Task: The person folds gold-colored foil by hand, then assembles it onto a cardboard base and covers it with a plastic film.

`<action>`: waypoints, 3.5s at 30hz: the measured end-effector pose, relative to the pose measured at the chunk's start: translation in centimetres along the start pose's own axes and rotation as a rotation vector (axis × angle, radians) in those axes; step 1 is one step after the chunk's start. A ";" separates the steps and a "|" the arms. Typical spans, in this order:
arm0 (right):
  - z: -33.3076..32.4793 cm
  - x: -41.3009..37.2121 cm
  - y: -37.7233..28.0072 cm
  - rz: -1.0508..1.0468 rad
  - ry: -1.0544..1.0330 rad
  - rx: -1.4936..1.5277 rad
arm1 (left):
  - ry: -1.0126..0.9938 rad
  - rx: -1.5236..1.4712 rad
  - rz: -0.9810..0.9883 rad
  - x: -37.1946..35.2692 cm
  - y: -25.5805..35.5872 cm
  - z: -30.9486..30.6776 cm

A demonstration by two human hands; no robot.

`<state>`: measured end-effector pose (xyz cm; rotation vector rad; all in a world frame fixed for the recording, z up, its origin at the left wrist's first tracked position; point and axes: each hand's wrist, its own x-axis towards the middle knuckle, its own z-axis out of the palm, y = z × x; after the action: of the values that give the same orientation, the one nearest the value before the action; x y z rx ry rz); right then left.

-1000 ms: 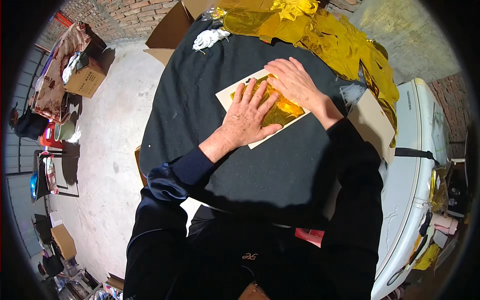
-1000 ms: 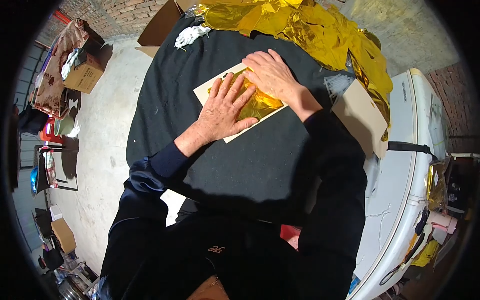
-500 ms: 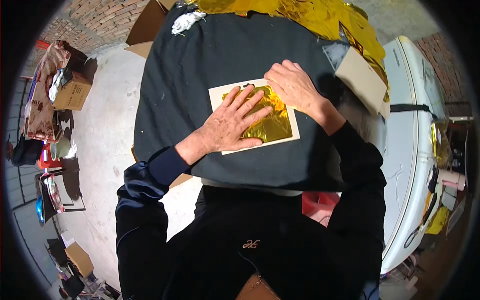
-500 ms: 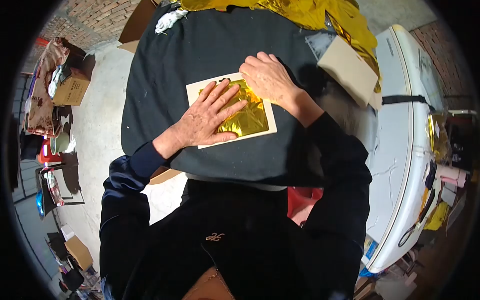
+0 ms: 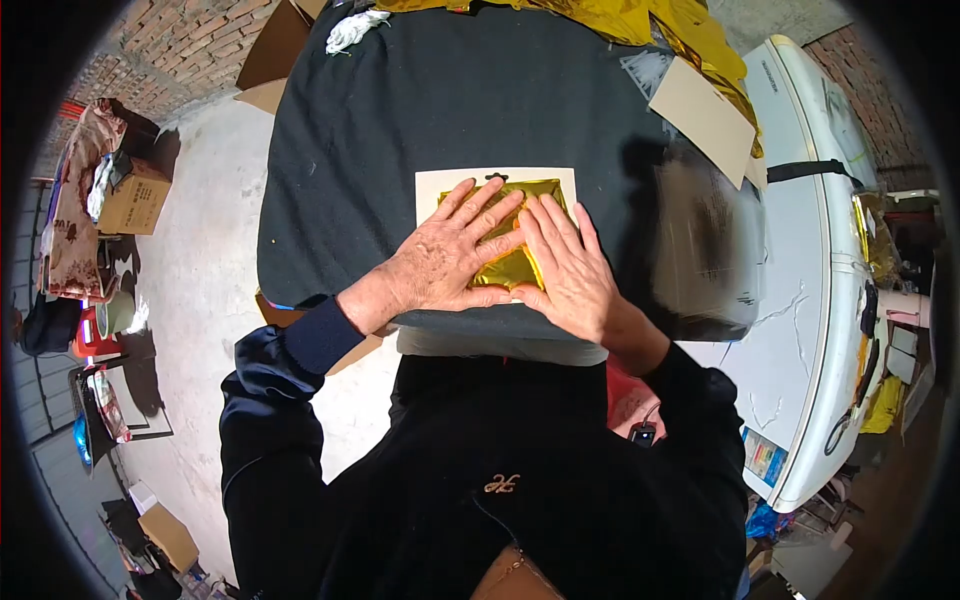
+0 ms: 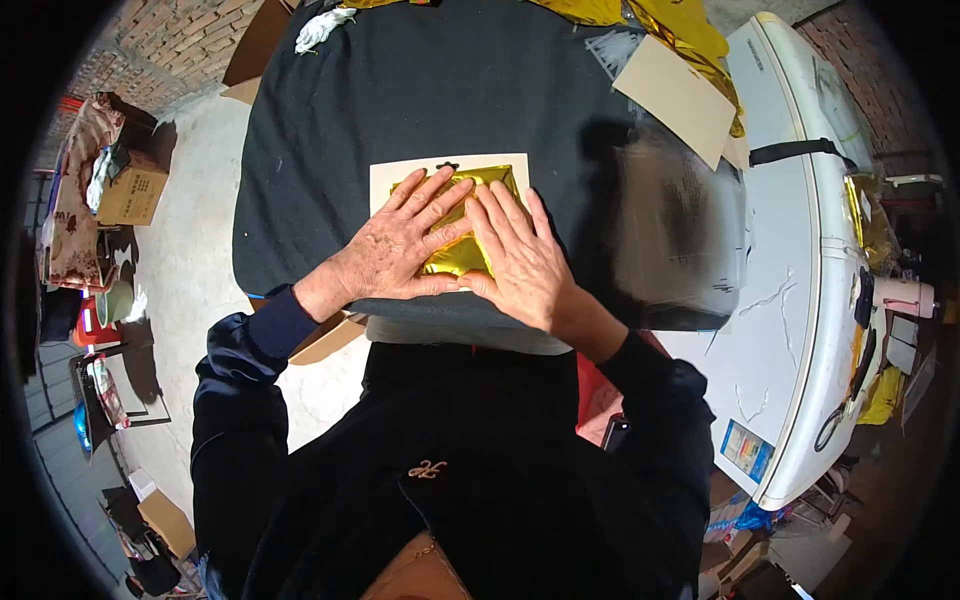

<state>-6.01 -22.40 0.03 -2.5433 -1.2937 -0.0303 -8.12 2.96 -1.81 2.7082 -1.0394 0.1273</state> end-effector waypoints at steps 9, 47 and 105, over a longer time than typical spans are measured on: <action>-1.7 -2.1 1.7 0.081 0.324 0.076 | -0.017 0.038 0.041 0.2 -0.5 -0.3; -3.2 5.8 8.5 0.785 -0.304 1.024 | -0.044 -0.029 0.085 0.9 -1.0 -0.4; -3.5 1.3 7.1 0.727 -0.097 1.264 | 0.075 0.012 -0.120 3.5 2.5 1.3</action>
<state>0.78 -26.24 1.86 -1.6774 -0.1240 0.7831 -7.19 -1.43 -1.98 2.7451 -0.8553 0.2127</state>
